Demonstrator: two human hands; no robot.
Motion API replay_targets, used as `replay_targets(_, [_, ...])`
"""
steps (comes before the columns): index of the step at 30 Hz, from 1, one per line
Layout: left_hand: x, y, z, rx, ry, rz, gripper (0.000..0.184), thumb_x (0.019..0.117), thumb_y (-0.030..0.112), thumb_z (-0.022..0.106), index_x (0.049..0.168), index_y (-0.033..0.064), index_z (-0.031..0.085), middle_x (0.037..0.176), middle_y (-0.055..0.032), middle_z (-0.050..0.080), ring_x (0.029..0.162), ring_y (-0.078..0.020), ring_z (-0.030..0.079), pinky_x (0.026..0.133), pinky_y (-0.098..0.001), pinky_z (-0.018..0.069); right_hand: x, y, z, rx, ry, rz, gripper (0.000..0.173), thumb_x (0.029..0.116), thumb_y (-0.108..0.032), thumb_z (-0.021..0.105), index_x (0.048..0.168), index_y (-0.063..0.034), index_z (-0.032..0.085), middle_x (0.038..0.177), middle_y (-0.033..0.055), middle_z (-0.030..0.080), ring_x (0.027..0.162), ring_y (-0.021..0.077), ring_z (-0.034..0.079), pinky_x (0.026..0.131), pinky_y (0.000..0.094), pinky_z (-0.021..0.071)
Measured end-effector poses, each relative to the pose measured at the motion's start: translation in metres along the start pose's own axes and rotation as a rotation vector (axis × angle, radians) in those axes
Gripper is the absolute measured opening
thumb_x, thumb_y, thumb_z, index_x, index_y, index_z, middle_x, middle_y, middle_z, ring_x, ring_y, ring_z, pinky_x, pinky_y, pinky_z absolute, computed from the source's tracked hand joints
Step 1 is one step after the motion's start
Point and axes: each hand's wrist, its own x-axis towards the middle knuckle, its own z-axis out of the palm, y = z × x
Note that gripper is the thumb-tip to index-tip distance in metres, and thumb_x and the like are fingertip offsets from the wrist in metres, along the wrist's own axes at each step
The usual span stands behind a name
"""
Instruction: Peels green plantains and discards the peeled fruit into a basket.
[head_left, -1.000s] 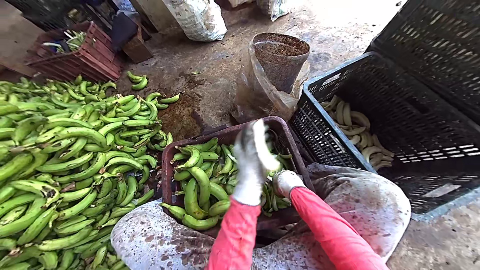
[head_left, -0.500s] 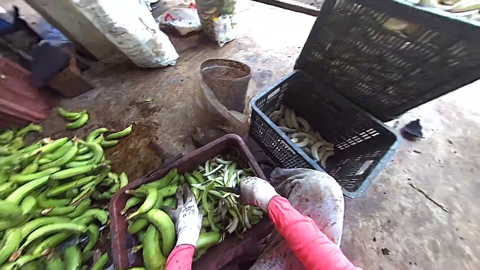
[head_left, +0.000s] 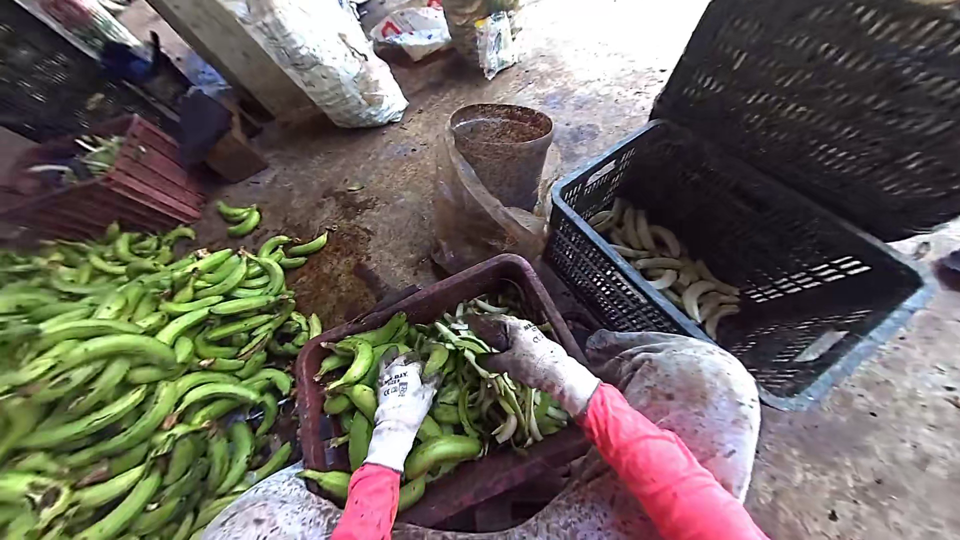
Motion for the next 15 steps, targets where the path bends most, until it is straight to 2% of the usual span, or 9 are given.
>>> replay_targets(2, [-0.016, -0.003, -0.030, -0.120, 0.003, 0.064, 0.044, 0.0894, 0.041, 0.073, 0.123, 0.0131, 0.073, 0.141, -0.0130, 0.060, 0.145, -0.0364, 0.038, 0.120, -0.0553, 0.0273, 0.004, -0.002, 0.010, -0.075, -0.065, -0.130, 0.064, 0.0918, -0.019, 0.077, 0.150, -0.0148, 0.052, 0.150, 0.0112, 0.055, 0.136, 0.0235, 0.055, 0.115, 0.0456, 0.0441])
replay_targets(4, [-0.034, -0.004, -0.052, -0.307, -0.004, 0.193, 0.037, 0.0834, 0.037, 0.078, 0.115, 0.0179, 0.077, 0.139, -0.0078, 0.062, 0.142, -0.0286, 0.043, 0.119, -0.0486, 0.0319, 0.005, -0.006, 0.023, -0.170, -0.139, -0.233, 0.065, 0.0921, -0.018, 0.075, 0.152, -0.0141, 0.050, 0.155, 0.0108, 0.051, 0.139, 0.0246, 0.053, 0.116, 0.0470, 0.0427])
replay_targets(6, [-0.046, 0.000, -0.066, -0.472, -0.015, 0.279, 0.033, 0.0776, 0.034, 0.082, 0.106, 0.0173, 0.078, 0.138, -0.0080, 0.059, 0.135, -0.0198, 0.049, 0.113, -0.0386, 0.0416, 0.005, -0.005, 0.035, -0.215, -0.178, -0.270, 0.059, 0.0915, -0.018, 0.074, 0.148, -0.0202, 0.056, 0.146, 0.0079, 0.060, 0.130, 0.0234, 0.060, 0.110, 0.0492, 0.0478])
replay_targets(8, [-0.049, 0.000, -0.070, -0.625, 0.073, 0.310, 0.029, 0.0766, 0.027, 0.083, 0.100, 0.0091, 0.078, 0.135, -0.0123, 0.061, 0.132, -0.0221, 0.051, 0.112, -0.0403, 0.0419, 0.001, -0.007, 0.037, -0.244, -0.170, -0.247, 0.052, 0.0939, -0.021, 0.070, 0.145, -0.0220, 0.060, 0.138, 0.0070, 0.065, 0.124, 0.0226, 0.064, 0.108, 0.0488, 0.0494])
replay_targets(10, [-0.045, -0.006, -0.061, -0.979, 0.270, 0.242, 0.032, 0.0894, 0.020, 0.069, 0.114, -0.0012, 0.069, 0.129, -0.0131, 0.065, 0.123, -0.0213, 0.060, 0.105, -0.0389, 0.0512, -0.010, -0.016, 0.029, -0.230, -0.096, -0.183, 0.045, 0.0986, -0.024, 0.066, 0.143, -0.0163, 0.061, 0.138, 0.0114, 0.064, 0.124, 0.0256, 0.063, 0.108, 0.0494, 0.0489])
replay_targets(12, [-0.035, -0.010, -0.040, -1.309, 0.384, 0.128, 0.053, 0.1033, 0.033, 0.047, 0.141, -0.0037, 0.050, 0.137, -0.0150, 0.060, 0.124, -0.0239, 0.061, 0.101, -0.0415, 0.0539, -0.018, -0.017, 0.023, -0.020, 0.105, -0.139, 0.046, 0.0939, -0.020, 0.072, 0.138, -0.0099, 0.063, 0.134, 0.0120, 0.066, 0.122, 0.0205, 0.064, 0.107, 0.0414, 0.0503])
replay_targets(13, [-0.031, -0.009, -0.025, -1.418, 0.341, 0.102, 0.062, 0.1055, 0.039, 0.040, 0.152, -0.0004, 0.034, 0.144, -0.0150, 0.055, 0.126, -0.0245, 0.059, 0.101, -0.0426, 0.0532, -0.021, -0.015, 0.026, 0.152, 0.228, -0.141, 0.048, 0.0895, -0.018, 0.076, 0.134, -0.0056, 0.064, 0.128, 0.0117, 0.068, 0.116, 0.0167, 0.065, 0.103, 0.0360, 0.0527])
replay_targets(14, [-0.032, -0.001, -0.008, -1.492, 0.267, 0.093, 0.069, 0.1051, 0.044, 0.040, 0.157, 0.0028, 0.023, 0.147, -0.0139, 0.053, 0.127, -0.0234, 0.059, 0.101, -0.0423, 0.0534, -0.022, -0.013, 0.031, 0.342, 0.331, -0.148, 0.051, 0.0849, -0.016, 0.079, 0.132, -0.0020, 0.063, 0.121, 0.0099, 0.069, 0.109, 0.0124, 0.066, 0.097, 0.0306, 0.0553])
replay_targets(15, [-0.036, 0.011, 0.010, -1.570, 0.189, 0.114, 0.073, 0.1038, 0.045, 0.044, 0.159, 0.0042, 0.018, 0.147, -0.0122, 0.051, 0.126, -0.0210, 0.058, 0.101, -0.0405, 0.0534, -0.025, -0.015, 0.038, 0.525, 0.397, -0.149, 0.054, 0.0822, -0.013, 0.080, 0.130, 0.0000, 0.060, 0.113, 0.0067, 0.070, 0.101, 0.0081, 0.068, 0.090, 0.0263, 0.0577])
